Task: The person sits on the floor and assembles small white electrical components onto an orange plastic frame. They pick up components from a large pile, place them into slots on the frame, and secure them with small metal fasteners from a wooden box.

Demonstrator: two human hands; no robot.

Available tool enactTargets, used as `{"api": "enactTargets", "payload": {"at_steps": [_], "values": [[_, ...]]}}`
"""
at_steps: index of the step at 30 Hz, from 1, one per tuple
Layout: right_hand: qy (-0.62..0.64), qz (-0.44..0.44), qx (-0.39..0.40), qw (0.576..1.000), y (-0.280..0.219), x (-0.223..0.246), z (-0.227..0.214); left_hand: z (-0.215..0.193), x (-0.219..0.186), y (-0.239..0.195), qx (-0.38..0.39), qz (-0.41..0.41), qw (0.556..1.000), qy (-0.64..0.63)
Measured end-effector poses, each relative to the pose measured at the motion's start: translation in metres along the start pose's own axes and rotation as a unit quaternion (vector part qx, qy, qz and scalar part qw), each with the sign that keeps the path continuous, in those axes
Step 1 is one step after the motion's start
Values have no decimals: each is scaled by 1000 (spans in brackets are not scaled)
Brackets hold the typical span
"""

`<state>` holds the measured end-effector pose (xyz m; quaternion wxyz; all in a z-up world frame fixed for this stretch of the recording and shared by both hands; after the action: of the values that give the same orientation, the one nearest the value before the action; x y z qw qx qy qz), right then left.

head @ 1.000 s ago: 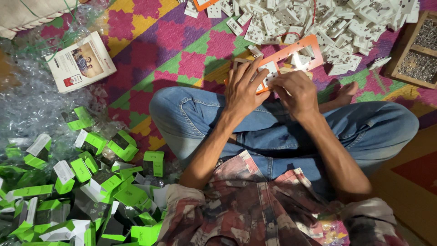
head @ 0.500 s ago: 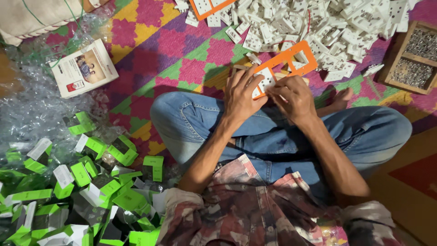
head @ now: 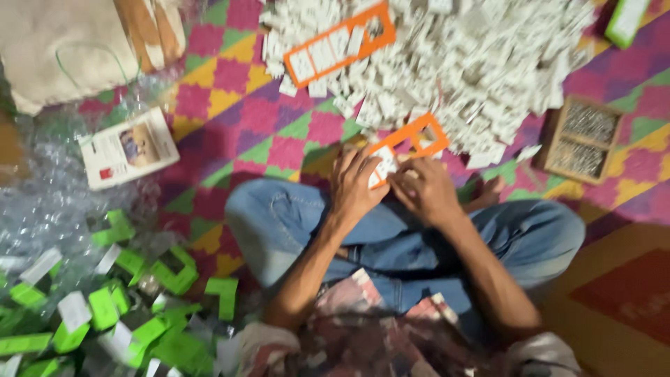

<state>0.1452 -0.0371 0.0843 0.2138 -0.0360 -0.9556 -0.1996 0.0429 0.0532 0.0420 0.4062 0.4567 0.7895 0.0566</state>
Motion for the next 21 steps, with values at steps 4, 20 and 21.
{"api": "enactTargets", "payload": {"at_steps": [4, 20, 21], "values": [[-6, -37, 4, 999, 2, 9, -9, -7, -1, 4, -25, -2, 1000, -10], [-23, -13, -111, 993, -3, -18, -36, 7, -17, 2, 75, 7, 975, -211], [-21, -7, -116, 993, -2, -20, -37, 7, -17, 3, 79, 12, 973, -217]]}}
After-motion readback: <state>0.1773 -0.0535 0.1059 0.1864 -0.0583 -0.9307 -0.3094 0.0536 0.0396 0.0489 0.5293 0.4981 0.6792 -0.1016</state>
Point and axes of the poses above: each hand's wrist, its own y-axis towards the middle knuckle, its own z-axis out of the palm, x = y × z, the point moved 9 cm from there along y, towards the middle knuckle, and after that the axes turned 1 degree about z, right-handed, at the moved point
